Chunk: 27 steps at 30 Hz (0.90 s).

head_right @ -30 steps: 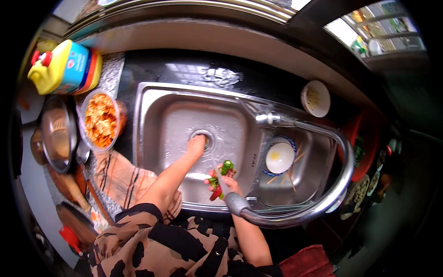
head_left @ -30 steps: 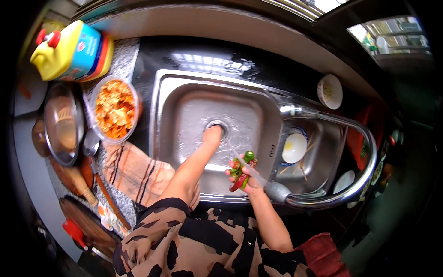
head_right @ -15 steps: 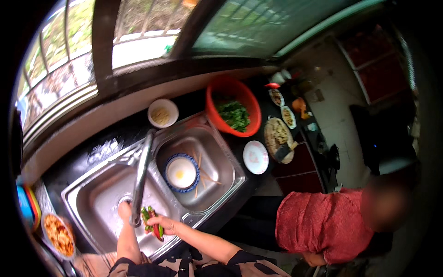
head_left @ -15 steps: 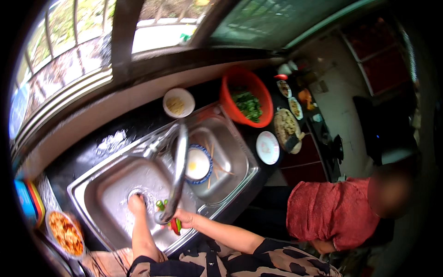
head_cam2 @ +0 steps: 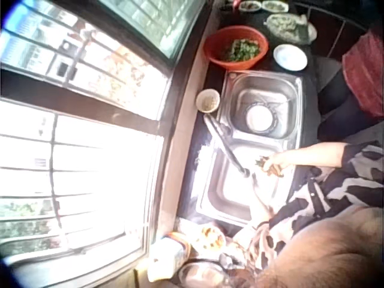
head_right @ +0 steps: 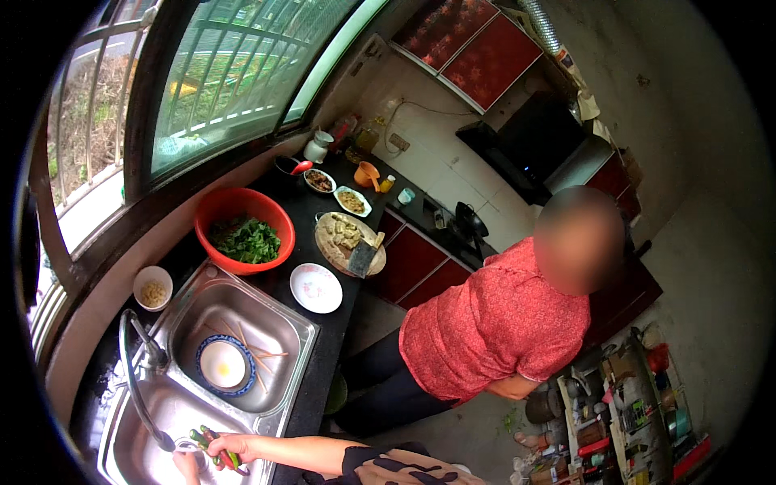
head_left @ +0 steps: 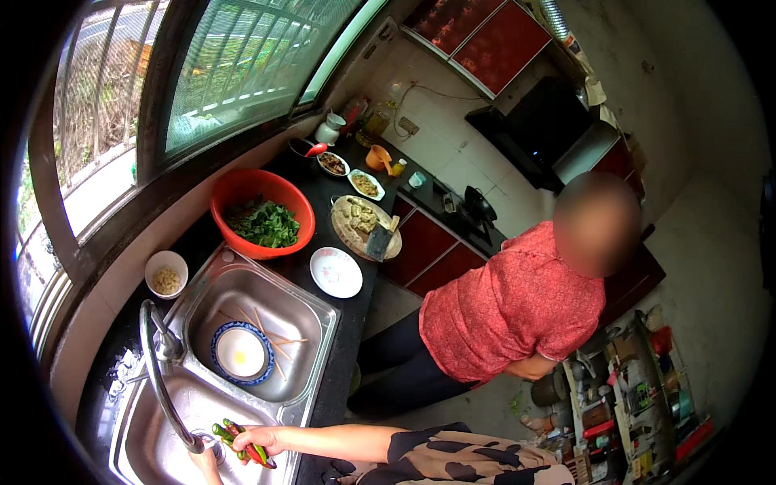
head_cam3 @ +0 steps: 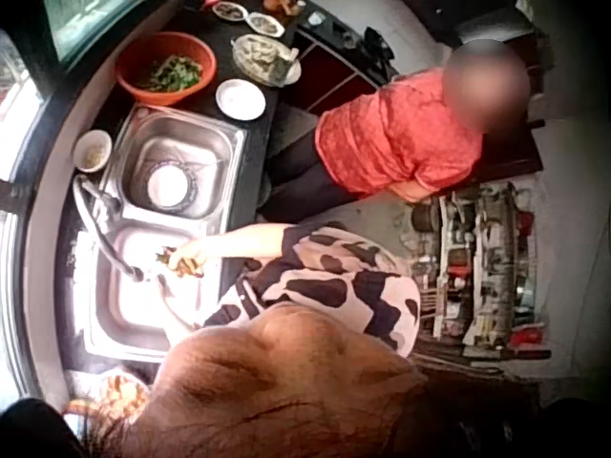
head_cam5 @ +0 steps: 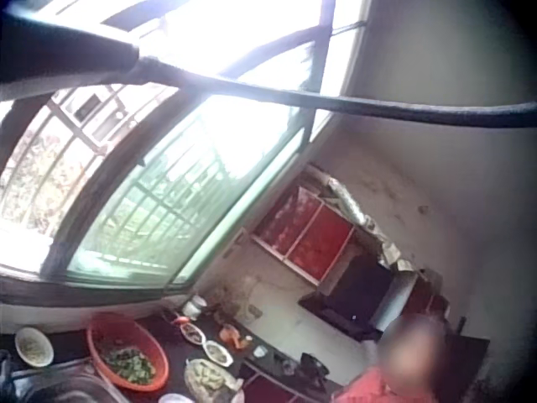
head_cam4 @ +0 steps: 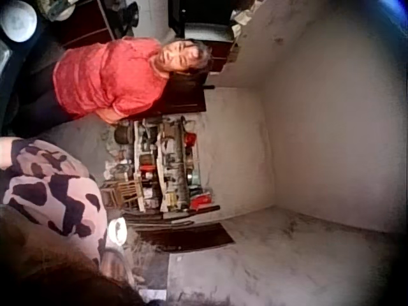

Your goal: The person picks up green peppers from the floor, trims the stems by hand, washes them in a sink, and then chops them with a cleaver on a wooden cutting board along with pieces of ginger.

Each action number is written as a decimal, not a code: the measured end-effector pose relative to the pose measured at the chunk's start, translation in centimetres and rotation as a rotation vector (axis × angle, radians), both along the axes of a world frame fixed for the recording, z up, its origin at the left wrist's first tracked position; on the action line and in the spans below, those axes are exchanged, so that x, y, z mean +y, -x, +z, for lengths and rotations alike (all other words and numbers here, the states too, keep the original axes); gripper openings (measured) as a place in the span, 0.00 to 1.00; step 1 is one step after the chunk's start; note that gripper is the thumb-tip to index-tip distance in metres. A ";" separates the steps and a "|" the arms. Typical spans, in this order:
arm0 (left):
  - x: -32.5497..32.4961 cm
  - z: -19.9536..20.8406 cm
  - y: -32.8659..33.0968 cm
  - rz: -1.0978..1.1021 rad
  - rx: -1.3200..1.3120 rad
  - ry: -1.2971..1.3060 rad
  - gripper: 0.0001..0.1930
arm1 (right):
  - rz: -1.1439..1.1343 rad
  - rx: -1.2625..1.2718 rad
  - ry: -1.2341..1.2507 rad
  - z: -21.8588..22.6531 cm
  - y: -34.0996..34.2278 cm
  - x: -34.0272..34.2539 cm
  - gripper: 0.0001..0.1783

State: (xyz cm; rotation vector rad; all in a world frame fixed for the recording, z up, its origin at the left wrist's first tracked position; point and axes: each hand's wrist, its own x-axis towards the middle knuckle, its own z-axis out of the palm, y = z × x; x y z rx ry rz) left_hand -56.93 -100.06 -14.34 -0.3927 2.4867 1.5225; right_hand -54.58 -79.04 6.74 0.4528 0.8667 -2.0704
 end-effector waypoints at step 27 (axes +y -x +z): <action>8.0 24.2 -2.0 0.349 0.278 -0.997 0.44 | -0.021 0.477 -0.515 6.0 3.5 -5.5 0.31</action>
